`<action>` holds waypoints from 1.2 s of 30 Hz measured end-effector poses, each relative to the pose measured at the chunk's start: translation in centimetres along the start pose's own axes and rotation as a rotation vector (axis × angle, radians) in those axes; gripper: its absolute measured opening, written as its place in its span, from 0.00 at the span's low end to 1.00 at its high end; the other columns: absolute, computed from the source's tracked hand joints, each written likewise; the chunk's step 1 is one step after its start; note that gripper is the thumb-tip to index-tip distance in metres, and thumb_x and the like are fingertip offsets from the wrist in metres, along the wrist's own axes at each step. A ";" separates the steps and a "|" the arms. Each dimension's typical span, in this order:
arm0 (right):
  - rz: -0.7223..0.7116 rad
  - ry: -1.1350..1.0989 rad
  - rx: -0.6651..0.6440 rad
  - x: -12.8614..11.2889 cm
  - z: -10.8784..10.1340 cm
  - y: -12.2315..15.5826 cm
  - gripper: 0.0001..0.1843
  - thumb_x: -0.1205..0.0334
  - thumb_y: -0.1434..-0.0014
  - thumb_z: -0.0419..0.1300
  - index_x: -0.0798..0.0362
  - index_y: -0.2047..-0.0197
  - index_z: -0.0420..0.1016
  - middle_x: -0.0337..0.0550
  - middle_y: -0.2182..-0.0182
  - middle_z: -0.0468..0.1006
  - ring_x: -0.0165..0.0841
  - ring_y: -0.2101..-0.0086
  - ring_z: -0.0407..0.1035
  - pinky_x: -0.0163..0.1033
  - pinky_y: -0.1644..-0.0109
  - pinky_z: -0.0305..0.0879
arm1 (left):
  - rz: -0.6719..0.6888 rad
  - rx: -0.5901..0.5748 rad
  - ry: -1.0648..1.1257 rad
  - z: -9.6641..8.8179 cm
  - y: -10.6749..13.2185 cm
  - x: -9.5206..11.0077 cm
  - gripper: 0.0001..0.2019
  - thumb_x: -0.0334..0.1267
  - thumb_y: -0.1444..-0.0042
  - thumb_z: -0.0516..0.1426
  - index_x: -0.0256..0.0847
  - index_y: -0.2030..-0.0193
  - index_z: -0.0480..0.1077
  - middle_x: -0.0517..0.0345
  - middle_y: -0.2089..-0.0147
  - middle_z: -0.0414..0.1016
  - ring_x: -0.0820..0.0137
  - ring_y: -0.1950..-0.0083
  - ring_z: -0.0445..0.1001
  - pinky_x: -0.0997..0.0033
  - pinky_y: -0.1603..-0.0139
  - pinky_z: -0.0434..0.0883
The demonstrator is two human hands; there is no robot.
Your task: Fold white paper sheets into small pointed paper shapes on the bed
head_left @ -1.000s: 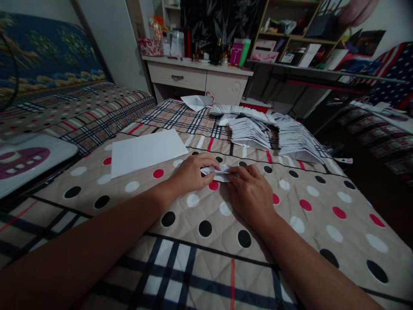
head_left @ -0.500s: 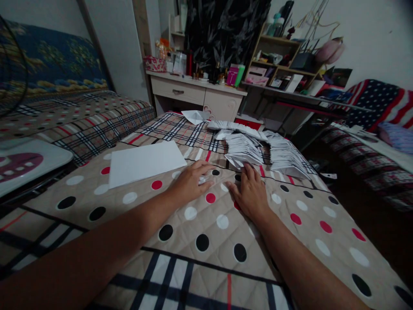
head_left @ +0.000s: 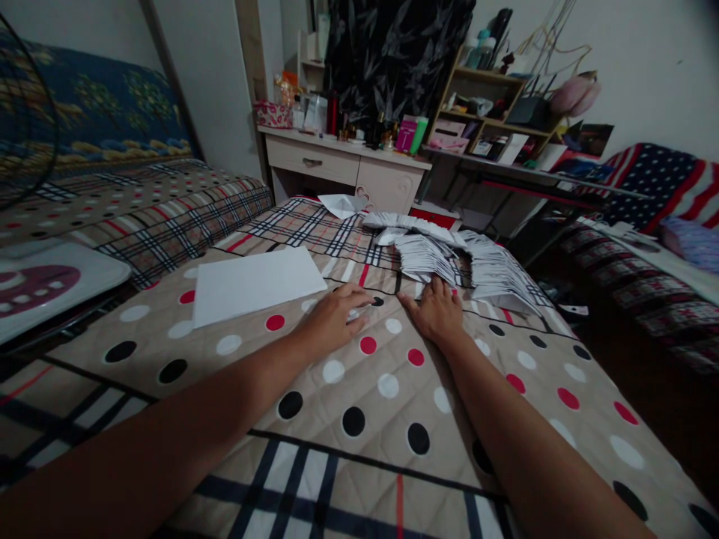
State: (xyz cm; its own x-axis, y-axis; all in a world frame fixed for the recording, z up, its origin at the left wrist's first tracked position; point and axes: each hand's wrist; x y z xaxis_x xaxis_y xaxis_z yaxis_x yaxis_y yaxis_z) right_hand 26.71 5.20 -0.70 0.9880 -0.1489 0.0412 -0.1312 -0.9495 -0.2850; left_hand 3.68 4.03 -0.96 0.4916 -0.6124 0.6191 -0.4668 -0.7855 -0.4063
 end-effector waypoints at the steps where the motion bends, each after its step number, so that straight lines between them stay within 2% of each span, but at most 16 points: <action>1: -0.004 -0.004 0.015 0.0 0.0 -0.1 0.44 0.34 0.37 0.42 0.67 0.41 0.69 0.62 0.35 0.59 0.51 0.38 0.54 0.54 0.37 0.50 | -0.002 -0.001 0.014 0.0 0.0 0.0 0.19 0.30 0.47 0.59 0.47 0.48 0.72 0.55 0.44 0.69 0.67 0.48 0.73 0.62 0.47 0.75; 3: -0.028 -0.016 0.057 0.0 -0.2 0.1 0.40 0.36 0.36 0.43 0.65 0.44 0.72 0.63 0.38 0.63 0.52 0.41 0.57 0.55 0.40 0.53 | 0.002 0.007 0.042 -0.1 -0.1 0.1 0.18 0.29 0.47 0.58 0.45 0.49 0.73 0.55 0.46 0.71 0.68 0.50 0.74 0.65 0.51 0.76; 5: -0.061 -0.027 0.119 0.0 -0.6 0.5 0.33 0.42 0.34 0.45 0.62 0.48 0.76 0.61 0.41 0.68 0.51 0.44 0.61 0.54 0.43 0.56 | 0.003 0.015 0.030 -0.9 -0.5 0.1 0.17 0.27 0.47 0.58 0.43 0.51 0.74 0.55 0.47 0.73 0.69 0.53 0.75 0.65 0.50 0.75; 7: -0.107 -0.033 0.158 0.1 -1.1 1.1 0.25 0.49 0.34 0.47 0.59 0.53 0.78 0.56 0.45 0.73 0.48 0.48 0.66 0.51 0.47 0.58 | 0.005 0.026 -0.097 -2.3 -0.9 -0.3 0.16 0.28 0.48 0.60 0.44 0.53 0.76 0.55 0.49 0.75 0.66 0.50 0.74 0.61 0.45 0.72; 9: -0.155 -0.044 0.192 0.0 -1.4 1.8 0.21 0.55 0.34 0.48 0.57 0.57 0.80 0.52 0.52 0.77 0.45 0.51 0.68 0.48 0.49 0.58 | -0.047 0.035 -0.291 -4.3 -1.4 -1.1 0.16 0.34 0.50 0.63 0.48 0.53 0.76 0.56 0.47 0.74 0.59 0.45 0.71 0.53 0.41 0.69; 10: -0.188 -0.052 0.193 -0.2 -1.5 2.1 0.19 0.57 0.34 0.49 0.57 0.57 0.80 0.51 0.54 0.78 0.44 0.53 0.69 0.47 0.50 0.59 | -0.094 0.030 -0.372 -5.3 -1.5 -1.6 0.20 0.39 0.53 0.66 0.50 0.50 0.75 0.54 0.44 0.72 0.55 0.42 0.69 0.49 0.41 0.67; 12: -0.243 -0.067 0.186 -0.5 -1.7 2.7 0.18 0.59 0.34 0.49 0.57 0.57 0.79 0.50 0.56 0.79 0.42 0.54 0.70 0.45 0.51 0.60 | -0.220 -0.072 -0.470 -7.4 -1.7 -2.8 0.31 0.48 0.60 0.69 0.51 0.46 0.72 0.50 0.39 0.67 0.48 0.39 0.65 0.44 0.41 0.66; 14: -0.280 -0.075 0.176 -0.9 -1.6 3.1 0.18 0.60 0.34 0.49 0.58 0.56 0.79 0.51 0.56 0.79 0.42 0.56 0.70 0.44 0.52 0.61 | -0.314 -0.133 -0.477 -8.9 -1.6 -4.2 0.36 0.51 0.62 0.69 0.49 0.43 0.70 0.48 0.41 0.68 0.49 0.39 0.65 0.49 0.40 0.66; 16: -0.300 -0.077 0.179 -1.1 -1.5 3.2 0.18 0.61 0.34 0.49 0.59 0.56 0.78 0.53 0.56 0.79 0.42 0.56 0.70 0.44 0.53 0.62 | -0.350 -0.163 -0.483 -9.8 -1.4 -5.2 0.36 0.52 0.62 0.68 0.46 0.44 0.70 0.47 0.42 0.67 0.51 0.40 0.66 0.53 0.40 0.66; 19: -0.318 -0.085 0.205 -1.0 -1.3 3.1 0.17 0.61 0.35 0.50 0.59 0.57 0.79 0.53 0.57 0.79 0.43 0.58 0.70 0.45 0.52 0.63 | -0.357 -0.168 -0.512 -10.1 -1.3 -5.8 0.33 0.53 0.60 0.67 0.45 0.46 0.70 0.48 0.42 0.67 0.52 0.41 0.66 0.54 0.41 0.66; 24: -0.337 -0.156 0.241 -0.4 -1.0 2.7 0.17 0.61 0.37 0.50 0.57 0.58 0.79 0.51 0.58 0.79 0.44 0.57 0.70 0.45 0.53 0.64 | -0.383 -0.122 -0.503 -9.9 -1.3 -5.5 0.30 0.54 0.59 0.67 0.45 0.49 0.72 0.48 0.44 0.68 0.51 0.42 0.67 0.52 0.42 0.66; 28: -0.342 -0.215 0.231 -0.1 -0.9 2.6 0.18 0.58 0.38 0.50 0.57 0.57 0.79 0.54 0.56 0.79 0.47 0.57 0.70 0.47 0.55 0.65 | -0.394 -0.124 -0.479 -10.1 -1.4 -5.2 0.28 0.53 0.59 0.67 0.46 0.50 0.73 0.49 0.45 0.69 0.53 0.43 0.68 0.54 0.42 0.67; 33: -0.334 -0.222 0.209 -0.1 -1.0 2.6 0.18 0.58 0.38 0.50 0.55 0.57 0.79 0.55 0.56 0.78 0.48 0.57 0.70 0.49 0.57 0.65 | -0.383 -0.113 -0.444 -10.1 -1.6 -5.2 0.19 0.48 0.60 0.68 0.43 0.61 0.77 0.52 0.56 0.77 0.58 0.53 0.74 0.60 0.52 0.71; 36: -0.334 -0.232 0.220 -0.1 -1.0 2.6 0.18 0.57 0.38 0.50 0.55 0.57 0.79 0.55 0.56 0.78 0.48 0.58 0.70 0.49 0.57 0.66 | -0.389 -0.120 -0.335 -10.0 -1.7 -6.0 0.15 0.49 0.56 0.66 0.42 0.66 0.77 0.55 0.64 0.79 0.62 0.61 0.76 0.64 0.58 0.71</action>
Point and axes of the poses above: each hand's wrist, its own y-axis away from the middle knuckle, its own z-axis out of the palm, x = y × z
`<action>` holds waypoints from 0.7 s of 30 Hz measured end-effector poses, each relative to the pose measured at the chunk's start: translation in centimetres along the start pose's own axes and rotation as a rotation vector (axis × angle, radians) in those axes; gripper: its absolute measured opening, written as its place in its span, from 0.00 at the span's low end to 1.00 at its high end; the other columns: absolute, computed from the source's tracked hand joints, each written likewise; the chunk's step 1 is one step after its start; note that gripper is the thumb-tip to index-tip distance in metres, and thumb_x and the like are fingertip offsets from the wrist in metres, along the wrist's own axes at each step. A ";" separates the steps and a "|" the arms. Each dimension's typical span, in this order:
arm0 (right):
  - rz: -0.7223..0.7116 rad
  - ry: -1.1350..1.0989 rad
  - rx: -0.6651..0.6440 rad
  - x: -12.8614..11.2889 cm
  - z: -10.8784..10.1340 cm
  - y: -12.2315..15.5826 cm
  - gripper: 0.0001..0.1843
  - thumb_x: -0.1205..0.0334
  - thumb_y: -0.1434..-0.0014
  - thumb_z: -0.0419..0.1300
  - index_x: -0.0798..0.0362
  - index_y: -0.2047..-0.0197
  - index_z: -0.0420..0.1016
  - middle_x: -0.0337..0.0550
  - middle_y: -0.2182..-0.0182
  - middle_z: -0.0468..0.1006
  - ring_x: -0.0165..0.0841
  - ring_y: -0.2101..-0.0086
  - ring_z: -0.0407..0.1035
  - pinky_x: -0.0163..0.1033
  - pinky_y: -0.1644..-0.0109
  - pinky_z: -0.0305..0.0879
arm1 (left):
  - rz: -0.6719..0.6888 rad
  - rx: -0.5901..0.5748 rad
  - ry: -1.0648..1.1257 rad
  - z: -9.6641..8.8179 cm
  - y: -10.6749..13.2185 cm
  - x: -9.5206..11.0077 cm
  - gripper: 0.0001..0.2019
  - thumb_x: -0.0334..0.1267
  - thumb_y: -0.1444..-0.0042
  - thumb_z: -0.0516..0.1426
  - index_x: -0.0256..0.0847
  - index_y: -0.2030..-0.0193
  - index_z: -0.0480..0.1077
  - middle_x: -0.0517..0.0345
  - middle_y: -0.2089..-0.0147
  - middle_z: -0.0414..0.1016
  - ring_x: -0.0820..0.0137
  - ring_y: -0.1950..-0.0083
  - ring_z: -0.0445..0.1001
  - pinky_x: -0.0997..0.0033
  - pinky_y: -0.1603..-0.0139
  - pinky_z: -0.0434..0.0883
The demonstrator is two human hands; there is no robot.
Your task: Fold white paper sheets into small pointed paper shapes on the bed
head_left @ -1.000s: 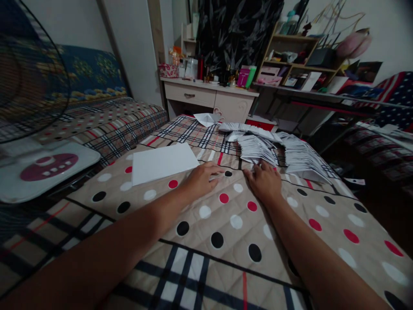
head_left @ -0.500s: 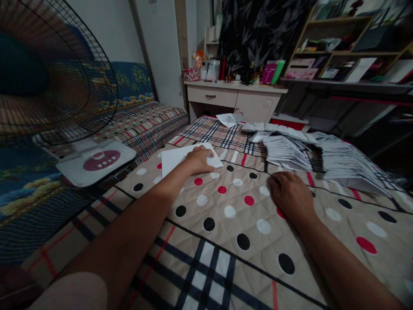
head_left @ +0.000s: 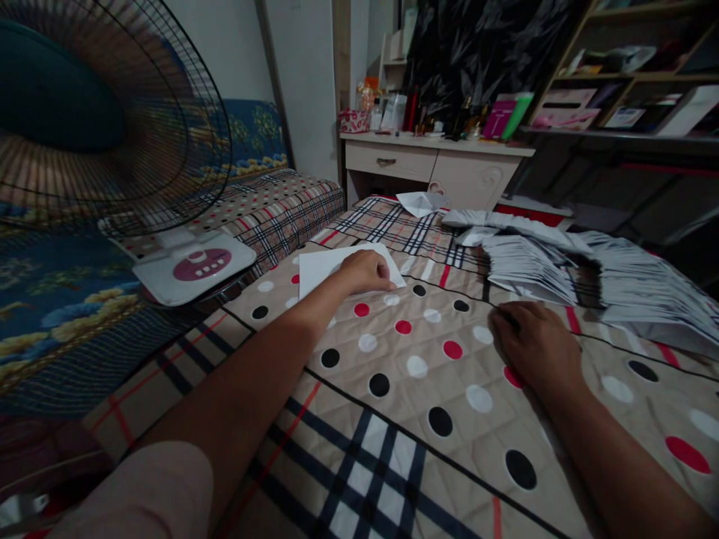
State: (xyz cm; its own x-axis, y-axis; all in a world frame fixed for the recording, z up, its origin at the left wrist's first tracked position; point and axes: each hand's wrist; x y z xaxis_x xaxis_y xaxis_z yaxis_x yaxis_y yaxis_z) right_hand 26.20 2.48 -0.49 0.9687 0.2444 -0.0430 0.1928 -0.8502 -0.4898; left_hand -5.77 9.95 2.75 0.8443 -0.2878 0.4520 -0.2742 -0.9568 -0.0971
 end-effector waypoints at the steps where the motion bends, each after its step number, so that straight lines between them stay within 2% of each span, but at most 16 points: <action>1: -0.001 -0.003 0.002 0.0 0.0 0.0 0.18 0.57 0.38 0.50 0.55 0.57 0.79 0.55 0.56 0.78 0.48 0.58 0.70 0.49 0.57 0.66 | -0.002 0.018 0.029 0.1 -0.1 -0.3 0.15 0.50 0.54 0.65 0.42 0.66 0.77 0.55 0.63 0.79 0.63 0.61 0.76 0.64 0.58 0.71; 3: 0.000 -0.011 -0.002 0.1 0.0 0.0 0.18 0.58 0.38 0.50 0.56 0.57 0.79 0.54 0.57 0.78 0.48 0.58 0.70 0.49 0.57 0.67 | -0.030 0.119 0.019 0.4 -0.4 -1.0 0.20 0.52 0.53 0.65 0.41 0.57 0.76 0.51 0.55 0.78 0.61 0.54 0.75 0.62 0.52 0.71; 5: 0.002 -0.014 -0.011 0.2 0.0 0.0 0.18 0.58 0.38 0.50 0.56 0.57 0.79 0.54 0.57 0.79 0.48 0.58 0.71 0.49 0.56 0.67 | -0.090 0.225 -0.069 0.6 -0.4 -1.7 0.32 0.54 0.56 0.66 0.42 0.45 0.71 0.46 0.43 0.72 0.54 0.43 0.70 0.57 0.43 0.67; 8: 0.005 -0.019 -0.011 0.2 0.1 0.0 0.18 0.58 0.38 0.50 0.56 0.57 0.79 0.54 0.57 0.78 0.47 0.58 0.71 0.49 0.56 0.67 | -0.169 0.239 -0.165 0.7 -0.4 -2.5 0.43 0.58 0.55 0.64 0.43 0.34 0.60 0.42 0.36 0.64 0.50 0.35 0.62 0.50 0.36 0.59; 16: 0.023 -0.017 0.000 0.0 0.0 0.0 0.18 0.58 0.38 0.50 0.56 0.58 0.79 0.54 0.58 0.79 0.47 0.57 0.71 0.50 0.56 0.68 | -0.248 0.285 -0.156 1.0 -0.4 -3.8 0.45 0.62 0.50 0.58 0.45 0.30 0.50 0.43 0.31 0.59 0.50 0.31 0.57 0.45 0.34 0.54; 21: 0.031 -0.013 -0.016 0.1 0.1 0.0 0.17 0.58 0.37 0.51 0.56 0.58 0.79 0.53 0.57 0.79 0.47 0.57 0.71 0.49 0.56 0.68 | -0.243 0.319 -0.161 1.1 -0.5 -4.1 0.42 0.60 0.48 0.58 0.45 0.31 0.51 0.42 0.32 0.60 0.50 0.33 0.59 0.46 0.34 0.55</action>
Point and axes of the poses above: each hand's wrist, its own y-axis away from the middle knuckle, its own z-axis out of the palm, x = y × z
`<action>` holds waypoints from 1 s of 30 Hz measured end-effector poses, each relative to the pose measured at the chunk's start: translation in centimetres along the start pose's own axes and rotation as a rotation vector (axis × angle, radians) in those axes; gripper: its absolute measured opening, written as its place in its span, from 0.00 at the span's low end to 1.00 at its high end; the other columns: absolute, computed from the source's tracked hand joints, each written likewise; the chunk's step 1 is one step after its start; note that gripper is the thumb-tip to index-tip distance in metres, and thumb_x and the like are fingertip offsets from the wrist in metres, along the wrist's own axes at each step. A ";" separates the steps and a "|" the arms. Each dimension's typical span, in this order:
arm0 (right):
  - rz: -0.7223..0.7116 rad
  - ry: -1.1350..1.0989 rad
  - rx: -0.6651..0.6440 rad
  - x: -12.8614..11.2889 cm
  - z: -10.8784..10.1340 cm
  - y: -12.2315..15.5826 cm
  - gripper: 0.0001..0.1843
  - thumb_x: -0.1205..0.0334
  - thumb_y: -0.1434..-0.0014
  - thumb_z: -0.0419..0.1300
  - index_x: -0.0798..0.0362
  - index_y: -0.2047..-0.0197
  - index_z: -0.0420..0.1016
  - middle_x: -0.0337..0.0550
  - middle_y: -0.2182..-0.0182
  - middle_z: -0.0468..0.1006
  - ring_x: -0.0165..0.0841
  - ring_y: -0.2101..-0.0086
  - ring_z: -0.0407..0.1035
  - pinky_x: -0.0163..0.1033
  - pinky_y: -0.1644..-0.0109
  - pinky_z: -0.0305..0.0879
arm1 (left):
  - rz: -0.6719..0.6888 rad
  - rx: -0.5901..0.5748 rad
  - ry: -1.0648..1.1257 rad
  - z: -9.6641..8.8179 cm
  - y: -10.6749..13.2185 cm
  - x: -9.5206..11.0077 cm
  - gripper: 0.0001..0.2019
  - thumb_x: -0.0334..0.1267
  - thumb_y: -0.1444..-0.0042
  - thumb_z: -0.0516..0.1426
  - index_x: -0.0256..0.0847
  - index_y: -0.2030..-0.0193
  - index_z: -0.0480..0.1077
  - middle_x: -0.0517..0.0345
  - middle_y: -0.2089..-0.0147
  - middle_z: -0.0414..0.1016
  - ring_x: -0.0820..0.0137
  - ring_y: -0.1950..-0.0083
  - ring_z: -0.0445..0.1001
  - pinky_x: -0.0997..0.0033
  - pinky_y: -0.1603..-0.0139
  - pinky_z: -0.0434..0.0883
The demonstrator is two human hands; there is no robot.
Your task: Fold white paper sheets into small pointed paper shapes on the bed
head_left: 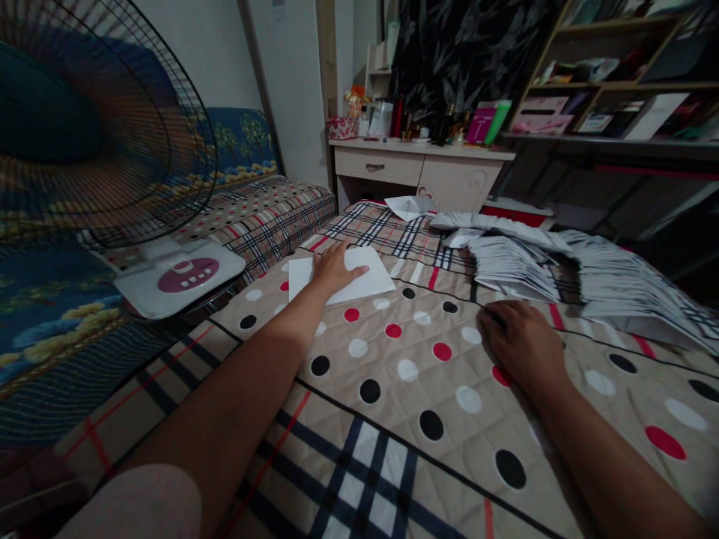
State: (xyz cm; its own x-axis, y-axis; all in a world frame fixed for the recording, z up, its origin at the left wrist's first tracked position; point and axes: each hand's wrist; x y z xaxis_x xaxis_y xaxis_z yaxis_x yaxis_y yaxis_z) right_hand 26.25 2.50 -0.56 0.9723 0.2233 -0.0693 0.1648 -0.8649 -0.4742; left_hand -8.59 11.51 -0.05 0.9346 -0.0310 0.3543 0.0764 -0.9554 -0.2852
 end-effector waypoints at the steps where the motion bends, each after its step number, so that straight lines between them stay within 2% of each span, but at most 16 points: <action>1: 0.000 -0.002 -0.001 0.1 0.0 0.0 0.17 0.58 0.37 0.51 0.56 0.58 0.79 0.53 0.57 0.79 0.47 0.57 0.71 0.49 0.55 0.68 | 0.001 0.010 -0.003 0.0 0.0 0.1 0.41 0.60 0.48 0.59 0.45 0.31 0.52 0.42 0.33 0.61 0.50 0.33 0.60 0.47 0.34 0.55; 4: -0.002 -0.014 0.007 0.1 0.1 0.0 0.17 0.58 0.38 0.51 0.56 0.58 0.79 0.53 0.57 0.79 0.46 0.57 0.71 0.49 0.55 0.68 | 0.033 0.067 -0.005 -0.2 0.2 0.4 0.38 0.55 0.48 0.61 0.43 0.33 0.56 0.43 0.35 0.63 0.52 0.35 0.62 0.51 0.35 0.56; 8: -0.010 -0.032 0.015 0.1 0.1 0.0 0.17 0.58 0.38 0.51 0.56 0.58 0.79 0.52 0.57 0.79 0.46 0.57 0.71 0.48 0.54 0.68 | 0.149 0.228 0.049 -0.6 0.3 0.7 0.30 0.46 0.46 0.62 0.42 0.38 0.63 0.47 0.41 0.69 0.55 0.39 0.65 0.55 0.36 0.58; 12: -0.002 -0.041 0.019 0.1 0.0 0.0 0.17 0.58 0.38 0.52 0.57 0.57 0.79 0.52 0.57 0.78 0.46 0.57 0.71 0.48 0.55 0.68 | 0.217 0.386 0.107 -1.1 0.3 0.7 0.11 0.40 0.41 0.58 0.45 0.52 0.74 0.54 0.51 0.76 0.60 0.46 0.71 0.58 0.41 0.63; 14: 0.002 -0.043 0.018 0.1 0.1 0.0 0.17 0.58 0.38 0.52 0.56 0.57 0.79 0.52 0.57 0.79 0.46 0.57 0.71 0.48 0.55 0.68 | 0.249 0.418 0.124 -1.1 0.2 0.7 0.08 0.41 0.39 0.57 0.46 0.57 0.77 0.56 0.54 0.78 0.62 0.49 0.73 0.58 0.42 0.64; 17: 0.009 -0.040 0.021 0.2 0.1 0.0 0.16 0.58 0.38 0.52 0.55 0.58 0.79 0.52 0.58 0.79 0.46 0.58 0.71 0.48 0.56 0.68 | 0.293 0.416 0.151 -0.9 0.0 0.5 0.09 0.39 0.38 0.56 0.45 0.58 0.78 0.56 0.56 0.80 0.63 0.52 0.75 0.60 0.44 0.66; 22: 0.002 -0.055 0.031 0.4 0.3 0.0 0.16 0.57 0.38 0.52 0.55 0.59 0.79 0.52 0.58 0.79 0.47 0.58 0.71 0.49 0.57 0.68 | 0.309 0.406 0.180 -0.3 -0.3 0.1 0.11 0.33 0.40 0.57 0.45 0.54 0.79 0.55 0.55 0.81 0.64 0.52 0.76 0.62 0.46 0.68; 30: -0.004 -0.069 0.037 0.4 0.2 0.0 0.17 0.57 0.38 0.51 0.55 0.59 0.79 0.52 0.58 0.78 0.48 0.58 0.71 0.51 0.57 0.69 | 0.317 0.291 0.130 0.0 -0.4 -0.1 0.16 0.32 0.42 0.59 0.47 0.48 0.76 0.55 0.49 0.79 0.64 0.49 0.75 0.62 0.44 0.68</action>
Point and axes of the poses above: each hand's wrist, its own y-axis away from the middle knuckle, its own z-axis out of the palm, x = y × z
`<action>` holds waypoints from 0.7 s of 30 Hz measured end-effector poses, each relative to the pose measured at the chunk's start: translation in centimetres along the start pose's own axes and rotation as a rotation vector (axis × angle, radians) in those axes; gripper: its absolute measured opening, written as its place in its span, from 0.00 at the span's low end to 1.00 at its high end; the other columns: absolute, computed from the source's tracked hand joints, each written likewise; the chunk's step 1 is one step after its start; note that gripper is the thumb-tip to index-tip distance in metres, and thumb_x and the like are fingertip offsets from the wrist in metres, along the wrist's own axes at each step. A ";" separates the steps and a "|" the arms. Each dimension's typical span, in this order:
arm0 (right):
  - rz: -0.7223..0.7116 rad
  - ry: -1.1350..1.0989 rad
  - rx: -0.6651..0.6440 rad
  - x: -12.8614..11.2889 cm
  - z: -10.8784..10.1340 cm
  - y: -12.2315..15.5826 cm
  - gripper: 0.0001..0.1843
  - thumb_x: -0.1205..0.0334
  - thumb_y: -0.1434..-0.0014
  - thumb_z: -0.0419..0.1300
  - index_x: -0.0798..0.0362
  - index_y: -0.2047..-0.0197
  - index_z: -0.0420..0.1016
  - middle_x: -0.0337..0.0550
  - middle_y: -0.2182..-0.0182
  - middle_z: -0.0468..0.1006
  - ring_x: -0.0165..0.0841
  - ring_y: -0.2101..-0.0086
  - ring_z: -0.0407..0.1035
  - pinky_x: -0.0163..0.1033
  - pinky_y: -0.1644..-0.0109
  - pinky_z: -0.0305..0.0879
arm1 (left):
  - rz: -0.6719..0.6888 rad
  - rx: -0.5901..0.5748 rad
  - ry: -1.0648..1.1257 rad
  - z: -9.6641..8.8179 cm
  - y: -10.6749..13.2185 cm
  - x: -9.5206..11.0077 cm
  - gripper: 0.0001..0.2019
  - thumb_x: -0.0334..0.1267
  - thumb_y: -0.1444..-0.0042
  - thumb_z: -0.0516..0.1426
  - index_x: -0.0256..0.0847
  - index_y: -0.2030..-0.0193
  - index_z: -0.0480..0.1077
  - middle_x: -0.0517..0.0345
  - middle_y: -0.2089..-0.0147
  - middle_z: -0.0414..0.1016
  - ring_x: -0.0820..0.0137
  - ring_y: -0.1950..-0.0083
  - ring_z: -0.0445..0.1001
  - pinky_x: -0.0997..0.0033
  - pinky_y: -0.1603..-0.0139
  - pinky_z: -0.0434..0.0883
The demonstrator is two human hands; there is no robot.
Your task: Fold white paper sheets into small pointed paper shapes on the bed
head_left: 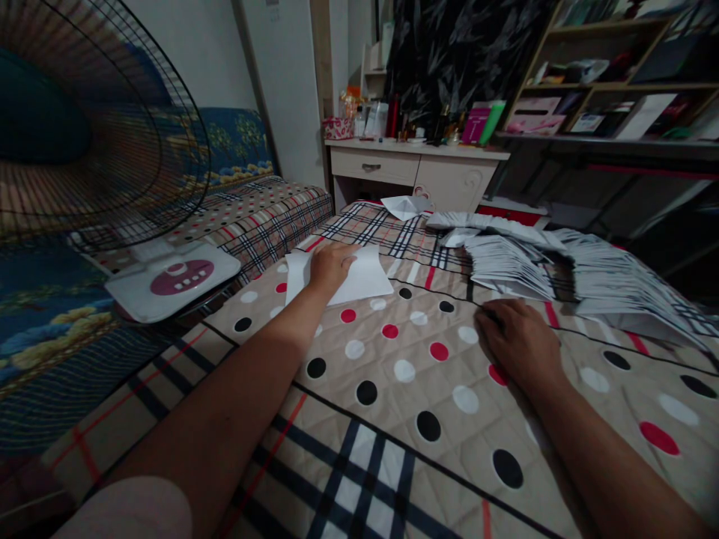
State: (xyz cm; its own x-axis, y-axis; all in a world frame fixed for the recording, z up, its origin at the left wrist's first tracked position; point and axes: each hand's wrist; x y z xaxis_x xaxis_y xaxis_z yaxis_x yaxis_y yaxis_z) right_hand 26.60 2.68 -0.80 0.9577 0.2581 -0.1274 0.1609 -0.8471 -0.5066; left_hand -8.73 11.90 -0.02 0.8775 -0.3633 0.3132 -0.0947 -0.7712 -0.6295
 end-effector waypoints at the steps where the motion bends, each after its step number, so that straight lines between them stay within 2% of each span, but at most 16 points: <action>1: 0.001 -0.002 0.000 0.0 0.0 0.0 0.17 0.56 0.38 0.51 0.55 0.58 0.79 0.53 0.58 0.78 0.48 0.58 0.71 0.51 0.57 0.69 | -0.005 -0.009 -0.003 0.0 0.0 0.0 0.16 0.32 0.42 0.59 0.46 0.48 0.76 0.55 0.49 0.79 0.64 0.48 0.75 0.62 0.43 0.68; 5: 0.006 -0.008 0.000 -0.1 0.0 0.0 0.17 0.56 0.38 0.52 0.55 0.59 0.79 0.53 0.58 0.79 0.49 0.58 0.72 0.51 0.57 0.69 | -0.001 -0.014 0.005 0.2 -0.1 -0.1 0.15 0.32 0.41 0.58 0.47 0.49 0.76 0.56 0.49 0.79 0.63 0.47 0.75 0.59 0.41 0.67; 9: 0.004 -0.015 0.011 0.0 0.1 0.0 0.16 0.57 0.39 0.52 0.55 0.59 0.79 0.53 0.57 0.79 0.49 0.57 0.71 0.51 0.57 0.69 | 0.033 0.042 -0.014 0.1 -0.1 0.0 0.14 0.32 0.42 0.58 0.47 0.51 0.78 0.55 0.47 0.78 0.62 0.45 0.74 0.56 0.38 0.63; 13: 0.009 -0.019 0.006 0.0 0.0 0.0 0.17 0.57 0.38 0.52 0.55 0.58 0.79 0.53 0.57 0.79 0.49 0.57 0.71 0.52 0.56 0.69 | 0.093 0.089 -0.016 0.0 0.1 0.4 0.11 0.37 0.43 0.61 0.47 0.53 0.79 0.55 0.47 0.77 0.60 0.43 0.71 0.53 0.38 0.62; 18: 0.025 -0.013 -0.014 0.1 0.0 0.0 0.16 0.56 0.38 0.52 0.55 0.59 0.79 0.52 0.58 0.78 0.49 0.56 0.71 0.52 0.56 0.69 | 0.105 0.041 0.076 0.2 0.2 1.3 0.08 0.43 0.48 0.64 0.45 0.63 0.80 0.53 0.43 0.73 0.59 0.41 0.69 0.55 0.37 0.63; 21: 0.014 -0.034 -0.017 0.2 0.0 -0.1 0.16 0.57 0.39 0.53 0.55 0.59 0.79 0.53 0.58 0.78 0.48 0.56 0.71 0.51 0.54 0.69 | 0.087 -0.053 0.156 0.4 0.2 1.7 0.07 0.44 0.49 0.65 0.43 0.70 0.80 0.52 0.43 0.72 0.59 0.40 0.68 0.56 0.37 0.64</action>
State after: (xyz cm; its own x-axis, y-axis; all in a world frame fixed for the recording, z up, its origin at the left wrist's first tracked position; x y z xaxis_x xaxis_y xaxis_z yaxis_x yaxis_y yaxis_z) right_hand 26.80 2.79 -0.77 0.9514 0.2612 -0.1632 0.1515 -0.8583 -0.4903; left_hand -7.06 11.32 0.05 0.7816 -0.5035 0.3682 -0.1953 -0.7581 -0.6221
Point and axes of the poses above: each hand's wrist, its own y-axis away from the middle knuckle, its own z-axis out of the palm, x = y × z
